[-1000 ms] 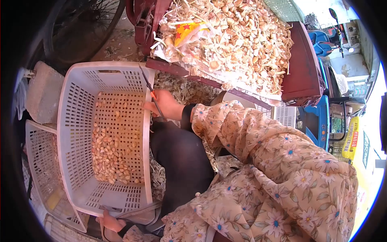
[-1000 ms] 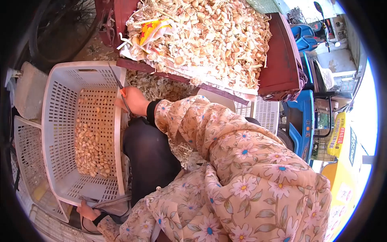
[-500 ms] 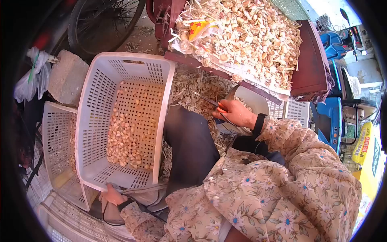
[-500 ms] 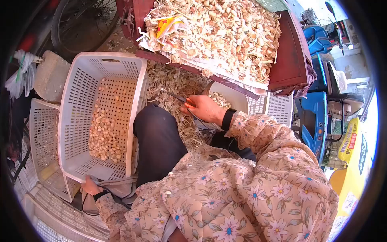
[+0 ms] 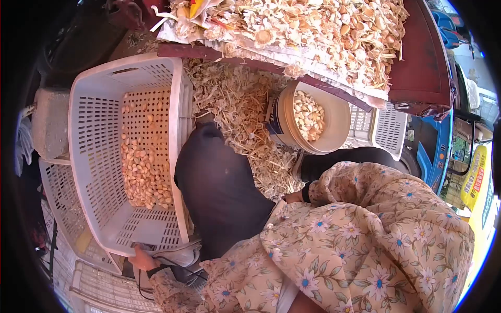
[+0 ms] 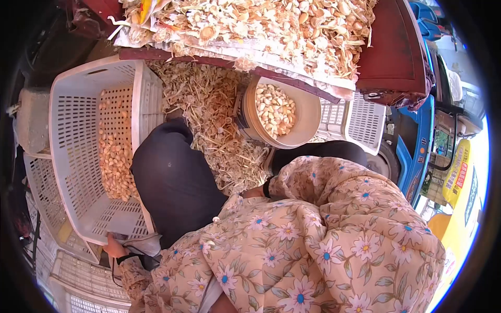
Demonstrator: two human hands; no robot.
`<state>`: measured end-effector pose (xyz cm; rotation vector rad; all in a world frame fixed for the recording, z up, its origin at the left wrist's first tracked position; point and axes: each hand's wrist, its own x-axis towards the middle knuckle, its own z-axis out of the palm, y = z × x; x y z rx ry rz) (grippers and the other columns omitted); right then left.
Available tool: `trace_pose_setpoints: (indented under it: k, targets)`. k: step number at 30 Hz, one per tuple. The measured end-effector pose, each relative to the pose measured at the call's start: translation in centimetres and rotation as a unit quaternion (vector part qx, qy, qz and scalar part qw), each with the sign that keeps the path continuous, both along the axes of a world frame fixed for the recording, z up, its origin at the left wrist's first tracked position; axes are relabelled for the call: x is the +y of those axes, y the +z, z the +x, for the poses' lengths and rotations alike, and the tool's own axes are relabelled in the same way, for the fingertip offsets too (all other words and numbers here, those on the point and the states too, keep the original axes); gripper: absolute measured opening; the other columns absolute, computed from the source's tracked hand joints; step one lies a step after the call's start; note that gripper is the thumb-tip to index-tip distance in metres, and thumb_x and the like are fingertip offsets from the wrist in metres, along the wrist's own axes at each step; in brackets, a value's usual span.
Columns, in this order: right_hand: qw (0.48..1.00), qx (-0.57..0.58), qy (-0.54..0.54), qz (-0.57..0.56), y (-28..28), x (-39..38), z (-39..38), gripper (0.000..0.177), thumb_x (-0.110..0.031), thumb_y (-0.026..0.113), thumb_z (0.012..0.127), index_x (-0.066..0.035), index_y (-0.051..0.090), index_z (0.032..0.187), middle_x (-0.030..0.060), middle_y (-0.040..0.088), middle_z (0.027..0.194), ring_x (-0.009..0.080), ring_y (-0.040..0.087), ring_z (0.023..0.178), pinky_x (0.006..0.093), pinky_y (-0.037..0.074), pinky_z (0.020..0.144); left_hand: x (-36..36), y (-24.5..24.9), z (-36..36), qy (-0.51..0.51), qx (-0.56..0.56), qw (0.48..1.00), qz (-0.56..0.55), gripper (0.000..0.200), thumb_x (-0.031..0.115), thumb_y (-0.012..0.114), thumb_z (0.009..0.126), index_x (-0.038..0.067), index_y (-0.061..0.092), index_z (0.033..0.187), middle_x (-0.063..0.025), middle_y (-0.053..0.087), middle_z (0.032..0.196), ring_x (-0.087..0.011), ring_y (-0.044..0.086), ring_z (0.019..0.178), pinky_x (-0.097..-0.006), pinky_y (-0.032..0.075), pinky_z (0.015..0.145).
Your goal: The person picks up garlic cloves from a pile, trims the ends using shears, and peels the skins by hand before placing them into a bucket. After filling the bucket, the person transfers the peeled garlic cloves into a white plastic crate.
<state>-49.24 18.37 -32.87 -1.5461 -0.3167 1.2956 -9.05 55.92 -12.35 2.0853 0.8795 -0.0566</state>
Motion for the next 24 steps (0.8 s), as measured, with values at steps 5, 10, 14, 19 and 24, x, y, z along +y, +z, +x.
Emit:
trace_pose_setpoints:
  k: [5,10,14,19,24]
  targets:
    - [0.966,-0.193,-0.048,0.166,-9.7,7.7,-8.6,0.029,-0.023,0.06,0.074,0.0,0.06,0.092,0.0183,0.059,0.096,0.0337,0.054,0.088,0.0433,0.041,0.079,-1.6,-0.5,1.2,0.025,0.069,0.995,0.071,0.05,0.006,0.051,0.069,-0.009,0.044,0.116,-0.0196,0.053,0.104,-0.028,0.055,0.085,-0.0399,0.047,0.07]
    - [0.99,-0.07,-0.046,0.114,-4.8,3.2,0.4,0.029,-0.026,0.058,0.076,0.0,0.061,0.089,0.0188,0.059,0.094,0.0343,0.054,0.088,0.0434,0.041,0.078,0.0,-1.2,0.5,0.05,0.069,0.99,0.113,0.054,0.012,0.056,0.068,-0.009,0.044,0.116,-0.0223,0.053,0.104,-0.0289,0.055,0.085,-0.0398,0.047,0.07]
    - [0.996,-0.003,-0.083,0.021,-0.8,-0.5,8.8,0.032,-0.03,0.055,0.077,0.0,0.062,0.086,0.0196,0.06,0.091,0.0353,0.055,0.086,0.0434,0.042,0.076,-1.3,-0.2,0.7,0.045,0.087,0.983,0.153,0.057,0.02,0.06,0.068,-0.01,0.044,0.114,-0.025,0.054,0.105,-0.0319,0.056,0.089,-0.0388,0.047,0.074]
    - [0.983,0.002,-0.148,-0.106,3.3,-2.2,14.1,0.037,-0.034,0.051,0.08,0.0,0.063,0.082,0.0206,0.06,0.087,0.0366,0.056,0.084,0.0434,0.042,0.074,-1.8,0.0,-0.1,0.075,0.087,0.985,0.13,0.058,0.02,0.058,0.072,-0.013,0.04,0.116,-0.0242,0.053,0.109,-0.0322,0.054,0.098,-0.0394,0.045,0.082]
    - [0.953,-0.041,-0.167,-0.25,9.1,-5.2,18.5,0.043,-0.039,0.047,0.082,0.0,0.064,0.078,0.0217,0.061,0.083,0.0378,0.057,0.082,0.0434,0.043,0.072,-1.3,0.0,-0.8,0.049,0.022,0.998,-0.042,0.055,0.016,0.058,0.071,-0.013,0.042,0.116,-0.0219,0.053,0.11,-0.0308,0.054,0.095,-0.038,0.045,0.081]
